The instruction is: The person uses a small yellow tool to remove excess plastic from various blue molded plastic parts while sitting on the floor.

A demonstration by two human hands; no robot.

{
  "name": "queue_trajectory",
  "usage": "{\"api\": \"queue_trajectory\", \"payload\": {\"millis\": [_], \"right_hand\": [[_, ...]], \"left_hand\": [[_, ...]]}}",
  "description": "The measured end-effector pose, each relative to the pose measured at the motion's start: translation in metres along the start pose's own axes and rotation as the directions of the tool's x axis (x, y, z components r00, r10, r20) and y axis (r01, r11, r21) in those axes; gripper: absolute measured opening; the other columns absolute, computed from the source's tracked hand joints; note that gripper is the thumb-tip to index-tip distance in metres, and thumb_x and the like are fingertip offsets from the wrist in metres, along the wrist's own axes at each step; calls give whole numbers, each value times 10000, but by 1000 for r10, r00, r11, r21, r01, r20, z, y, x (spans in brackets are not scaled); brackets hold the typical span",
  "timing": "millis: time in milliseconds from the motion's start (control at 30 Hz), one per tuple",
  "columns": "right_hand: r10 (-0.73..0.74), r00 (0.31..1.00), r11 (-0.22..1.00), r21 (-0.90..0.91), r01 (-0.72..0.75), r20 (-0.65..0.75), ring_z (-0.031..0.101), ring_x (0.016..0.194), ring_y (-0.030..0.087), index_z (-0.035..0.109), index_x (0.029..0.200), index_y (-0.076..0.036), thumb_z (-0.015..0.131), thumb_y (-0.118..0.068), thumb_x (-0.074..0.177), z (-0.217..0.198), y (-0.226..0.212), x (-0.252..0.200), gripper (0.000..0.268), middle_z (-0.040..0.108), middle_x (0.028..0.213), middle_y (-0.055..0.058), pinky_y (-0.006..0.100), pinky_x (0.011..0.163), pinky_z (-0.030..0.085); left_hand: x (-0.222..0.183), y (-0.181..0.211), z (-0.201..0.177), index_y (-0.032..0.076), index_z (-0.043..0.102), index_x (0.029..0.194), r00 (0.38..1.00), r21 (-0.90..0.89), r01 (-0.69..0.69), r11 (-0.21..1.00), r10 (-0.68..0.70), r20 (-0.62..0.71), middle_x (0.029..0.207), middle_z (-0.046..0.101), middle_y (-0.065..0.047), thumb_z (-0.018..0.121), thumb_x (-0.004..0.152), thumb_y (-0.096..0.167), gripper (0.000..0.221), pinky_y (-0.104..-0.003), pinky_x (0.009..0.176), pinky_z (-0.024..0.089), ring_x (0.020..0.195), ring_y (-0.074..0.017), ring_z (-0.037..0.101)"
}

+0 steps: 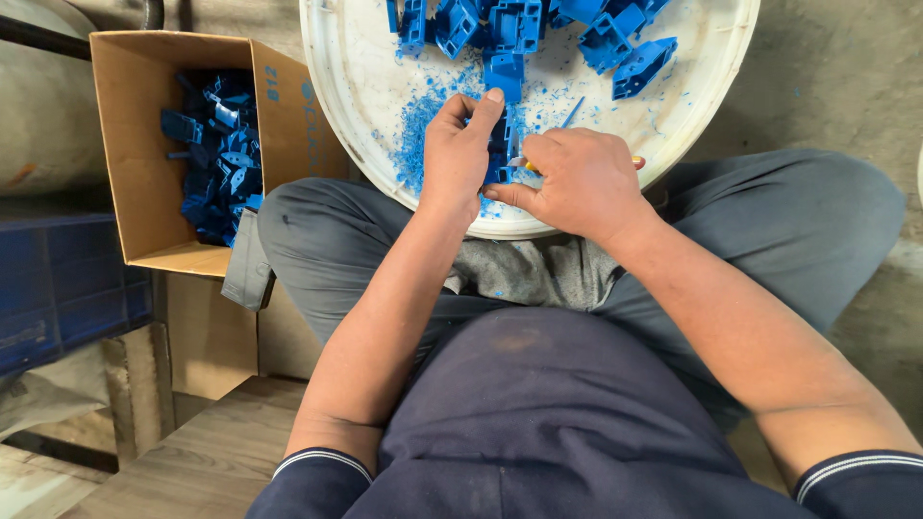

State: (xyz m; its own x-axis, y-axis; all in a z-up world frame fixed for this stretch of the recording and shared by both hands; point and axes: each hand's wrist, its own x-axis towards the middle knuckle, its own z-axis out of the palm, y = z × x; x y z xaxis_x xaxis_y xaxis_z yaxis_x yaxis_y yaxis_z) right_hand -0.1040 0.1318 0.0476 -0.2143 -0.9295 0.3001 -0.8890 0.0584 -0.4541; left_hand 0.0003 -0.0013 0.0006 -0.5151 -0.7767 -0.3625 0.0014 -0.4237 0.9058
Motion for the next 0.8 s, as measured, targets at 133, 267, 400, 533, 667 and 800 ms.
{"api": "queue_trajectory", "payload": {"millis": [133,267,400,533,667,800], "right_hand": [[11,1000,1000,16,-11,-11,654,697,286,648,829,-74,816,-593,812,-2,-1,0,545,640,721,66,416,595,500],[-7,1000,1000,-10,7,16,654,697,285,633,800,-75,811,-600,830,-1,-1,0,555,641,718,60,423,597,497],[-11,999,999,-30,12,31,653,681,282,630,769,-86,792,-601,854,1,0,-1,547,632,694,54,425,586,486],[41,995,999,-15,-40,86,634,644,301,606,714,-77,784,-608,853,1,-1,0,576,611,653,71,435,565,467],[69,988,997,14,-72,136,629,668,312,608,715,-103,750,-567,938,5,-1,-2,534,619,670,67,451,590,456],[77,997,991,115,-73,-26,632,694,304,646,849,-62,820,-542,869,4,1,-2,511,628,740,85,427,602,476]], "left_hand": [[0,0,1,83,562,752,1000,-18,-1,1000,1,5,693,550,23,729,957,239,308,-260,548,384,614,-55,438],[-1,-2,-1,87,553,743,1000,-21,22,1000,-22,2,683,549,20,724,955,236,312,-264,540,380,602,-62,439],[0,-5,-2,94,547,745,1000,-15,7,1000,-7,-3,696,530,29,723,966,253,324,-262,552,391,617,-56,425],[0,-6,-2,94,546,766,1000,-54,-3,999,3,-14,716,538,27,707,986,261,320,-263,565,403,630,-54,437],[2,-7,-1,83,573,831,997,-181,61,982,-68,-36,741,600,12,647,996,251,247,-273,586,460,638,-68,525],[5,-16,-4,79,553,879,999,-222,9,975,-18,-38,768,573,6,622,1044,245,243,-287,616,458,675,-76,512]]}}
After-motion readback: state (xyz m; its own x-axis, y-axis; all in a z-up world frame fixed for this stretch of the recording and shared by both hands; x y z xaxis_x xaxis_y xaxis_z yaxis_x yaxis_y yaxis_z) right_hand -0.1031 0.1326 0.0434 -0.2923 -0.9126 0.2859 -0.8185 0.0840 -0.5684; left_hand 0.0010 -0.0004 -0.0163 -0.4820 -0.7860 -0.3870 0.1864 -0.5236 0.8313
